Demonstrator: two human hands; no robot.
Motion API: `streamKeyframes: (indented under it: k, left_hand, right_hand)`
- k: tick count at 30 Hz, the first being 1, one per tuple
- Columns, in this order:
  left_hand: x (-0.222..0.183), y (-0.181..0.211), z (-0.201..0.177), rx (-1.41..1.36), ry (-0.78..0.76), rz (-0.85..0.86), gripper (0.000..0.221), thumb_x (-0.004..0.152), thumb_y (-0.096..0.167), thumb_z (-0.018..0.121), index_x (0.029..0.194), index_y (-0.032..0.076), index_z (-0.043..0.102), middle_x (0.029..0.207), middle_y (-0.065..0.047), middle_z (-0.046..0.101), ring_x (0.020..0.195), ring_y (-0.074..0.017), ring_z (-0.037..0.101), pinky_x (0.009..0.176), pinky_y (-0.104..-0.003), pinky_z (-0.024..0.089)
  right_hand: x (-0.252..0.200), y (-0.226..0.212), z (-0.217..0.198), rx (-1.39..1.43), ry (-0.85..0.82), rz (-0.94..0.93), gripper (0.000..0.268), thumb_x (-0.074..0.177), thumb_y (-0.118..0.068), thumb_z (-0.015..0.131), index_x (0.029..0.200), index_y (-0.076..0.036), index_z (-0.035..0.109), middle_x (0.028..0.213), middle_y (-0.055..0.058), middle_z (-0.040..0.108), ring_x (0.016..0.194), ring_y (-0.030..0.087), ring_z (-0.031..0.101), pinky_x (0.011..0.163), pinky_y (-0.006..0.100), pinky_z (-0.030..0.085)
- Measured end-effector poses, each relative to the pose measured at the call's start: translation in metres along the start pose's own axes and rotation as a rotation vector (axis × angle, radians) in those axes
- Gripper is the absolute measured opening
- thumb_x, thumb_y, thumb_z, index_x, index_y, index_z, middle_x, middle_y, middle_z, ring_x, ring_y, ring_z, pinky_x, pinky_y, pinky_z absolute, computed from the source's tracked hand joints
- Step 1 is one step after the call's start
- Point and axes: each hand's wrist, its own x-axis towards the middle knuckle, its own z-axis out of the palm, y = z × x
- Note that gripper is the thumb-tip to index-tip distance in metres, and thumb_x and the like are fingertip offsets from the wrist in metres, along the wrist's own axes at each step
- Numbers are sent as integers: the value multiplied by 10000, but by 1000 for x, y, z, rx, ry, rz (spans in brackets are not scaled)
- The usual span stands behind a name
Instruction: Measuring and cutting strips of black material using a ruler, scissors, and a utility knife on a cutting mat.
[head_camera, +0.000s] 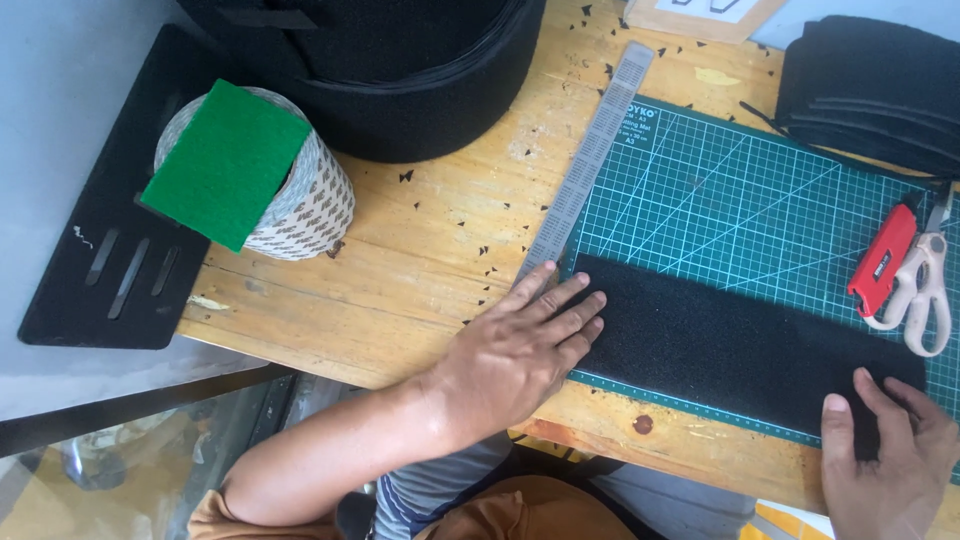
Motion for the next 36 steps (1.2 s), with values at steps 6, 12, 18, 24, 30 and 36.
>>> streamKeyframes:
  k: [6,12,18,24,30,36]
  left_hand:
    - [12,-24,-16,-245,-67,57,480,940,1,553,1408,102,579,1564,-131,493,1513,-321,386,1303,-494,186]
    - [30,-47,9,-333,-140,46,447,938,-10,536,1311,176,695,1473,-18,598,1450,-225,451,1223,-467,256]
    - [23,-42,8,-341,-30,59,341,929,129,605,1243,154,738,1439,-20,637,1424,-239,488,1160,-468,319]
    - [15,-36,7,-301,73,84,377,1010,371,559,1202,93,726,1458,-77,613,1418,-274,484,1181,-486,309]
    - [15,-36,20,-233,93,65,417,970,433,610,1265,150,690,1499,-40,570,1436,-265,453,1209,-485,272]
    - [14,-39,29,-242,143,80,436,974,441,611,1291,148,676,1522,-39,554,1447,-274,447,1208,-471,271]
  right_hand:
    - [2,-3,-7,-85,-75,37,387,1179,-181,762,1489,49,790,1550,235,616,1444,368,548,1096,474,520]
    - [4,-3,-6,-17,-68,39,399,1185,-154,743,1510,75,774,1538,268,592,1427,395,535,1138,499,488]
    - [4,-5,-7,-14,-76,49,399,1186,-149,749,1510,84,770,1533,267,572,1443,384,520,1095,487,506]
    - [6,-9,-9,-2,-108,89,384,1180,-146,739,1494,74,761,1530,255,543,1431,384,503,1132,487,467]
    - [4,-2,-6,-36,-95,51,406,1179,-160,741,1512,71,767,1534,267,560,1410,385,528,1089,484,495]
    - [9,-11,-12,19,-108,66,388,1180,-113,729,1519,74,741,1551,277,553,1460,395,496,1130,504,460]
